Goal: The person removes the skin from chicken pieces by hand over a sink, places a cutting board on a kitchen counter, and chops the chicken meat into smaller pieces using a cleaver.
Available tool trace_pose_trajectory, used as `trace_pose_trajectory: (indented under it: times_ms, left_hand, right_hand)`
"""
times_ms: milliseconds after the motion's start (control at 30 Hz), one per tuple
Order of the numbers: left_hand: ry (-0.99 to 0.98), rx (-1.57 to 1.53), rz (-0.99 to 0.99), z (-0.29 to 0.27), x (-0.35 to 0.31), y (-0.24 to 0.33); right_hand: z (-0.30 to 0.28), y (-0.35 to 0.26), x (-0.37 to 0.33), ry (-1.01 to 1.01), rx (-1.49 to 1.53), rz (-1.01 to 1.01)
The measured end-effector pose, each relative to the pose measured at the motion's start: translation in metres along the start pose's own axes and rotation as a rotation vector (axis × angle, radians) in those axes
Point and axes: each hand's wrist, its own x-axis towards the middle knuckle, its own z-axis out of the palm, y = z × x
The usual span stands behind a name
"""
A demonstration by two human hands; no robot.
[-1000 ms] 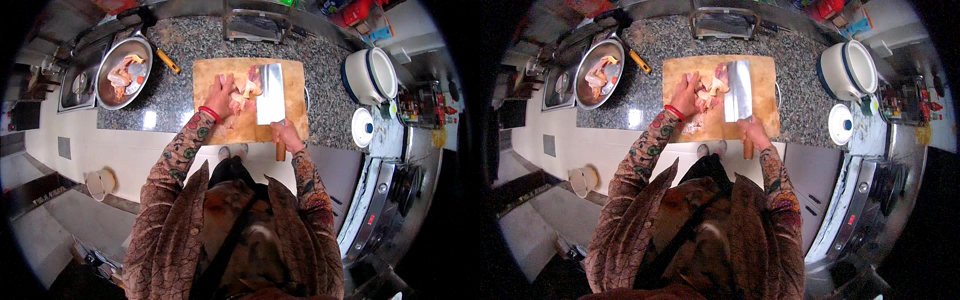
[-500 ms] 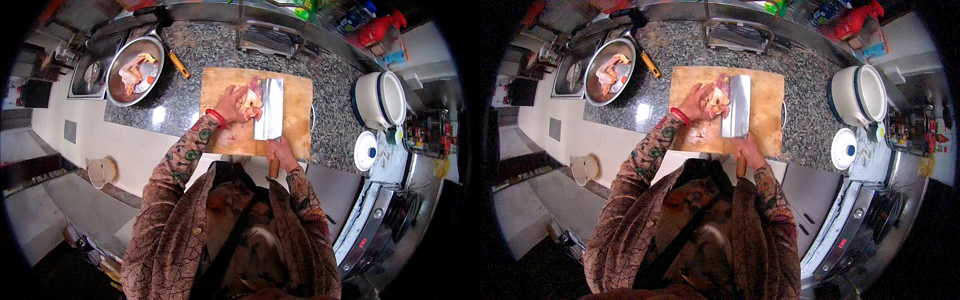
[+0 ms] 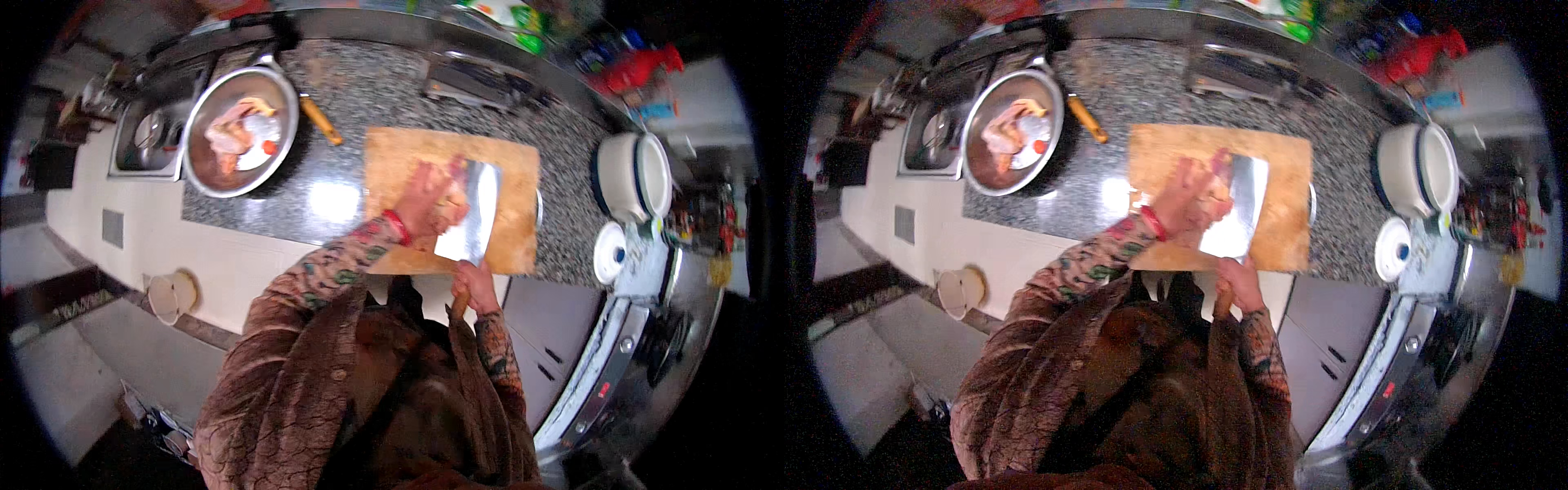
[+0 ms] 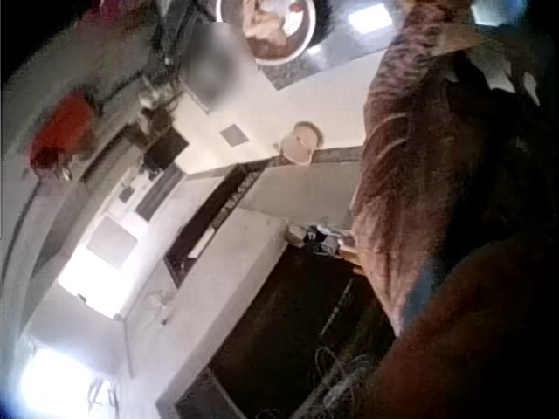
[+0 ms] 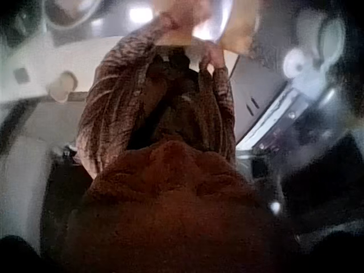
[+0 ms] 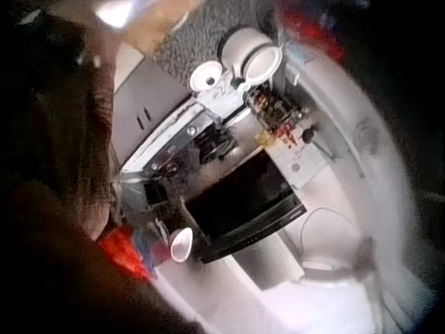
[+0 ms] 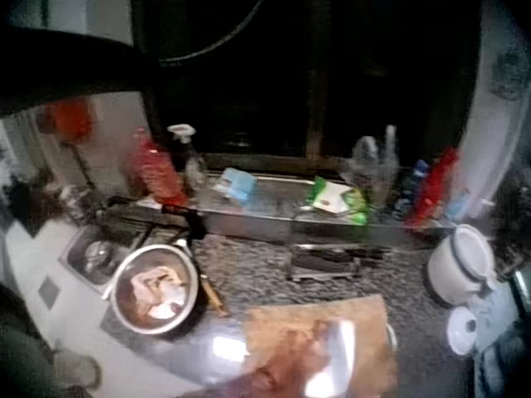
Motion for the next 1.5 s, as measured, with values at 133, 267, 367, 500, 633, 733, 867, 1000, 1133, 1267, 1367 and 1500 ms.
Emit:
trace_pose_trajectory:
  times_ms: [133,267,367,500,633,733,867,1000,1133,1267,1367,1500]
  left_hand:
    - [-0.018,-0.093,-0.051,-0.018,0.000,0.002]
    - [0.056,-0.385,-0.137,-0.028,-0.013,-0.012]
    - [0.075,-0.473,-0.125,-0.026,-0.018,-0.023]
    - [0.049,-1.056,-0.154,-0.051,-0.010,-0.012]
    - [0.156,-1.043,-0.105,-0.057,-0.013,-0.025]
    - [0.206,-0.885,-0.137,-0.107,-0.014,-0.004]
    - [0.255,-0.948,-0.092,-0.144,-0.016,-0.008]
    - [0.309,-0.835,-0.019,-0.202,-0.027,-0.009]
    - [0.494,-0.574,0.038,-0.266,-0.040,-0.026]
    - [0.458,-0.551,-0.217,-0.319,-0.051,-0.048]
    - [0.421,-0.657,-0.409,-0.330,-0.073,-0.104]
    - [0.349,-0.662,-0.594,-0.317,-0.082,-0.132]
  right_hand:
    - [0.008,0.015,-0.009,0.029,0.055,0.005]
    - [0.030,0.023,-0.020,0.104,0.070,-0.082]
    - [0.054,0.018,-0.025,0.062,0.058,-0.116]
    - [0.071,0.016,-0.026,0.048,0.105,-0.168]
    - [0.086,0.001,-0.028,-0.038,0.054,-0.143]
    - [0.105,-0.009,-0.031,-0.051,0.009,-0.171]
    - [0.141,-0.027,-0.034,-0.104,-0.023,-0.166]
    - [0.189,-0.045,-0.037,-0.167,-0.086,-0.169]
    - [0.240,-0.059,-0.019,-0.293,-0.173,-0.111]
    - [0.302,-0.057,0.009,-0.318,-0.311,-0.195]
    - [0.335,-0.047,0.027,-0.254,-0.473,-0.239]
    - [0.318,-0.027,0.040,-0.186,-0.514,-0.279]
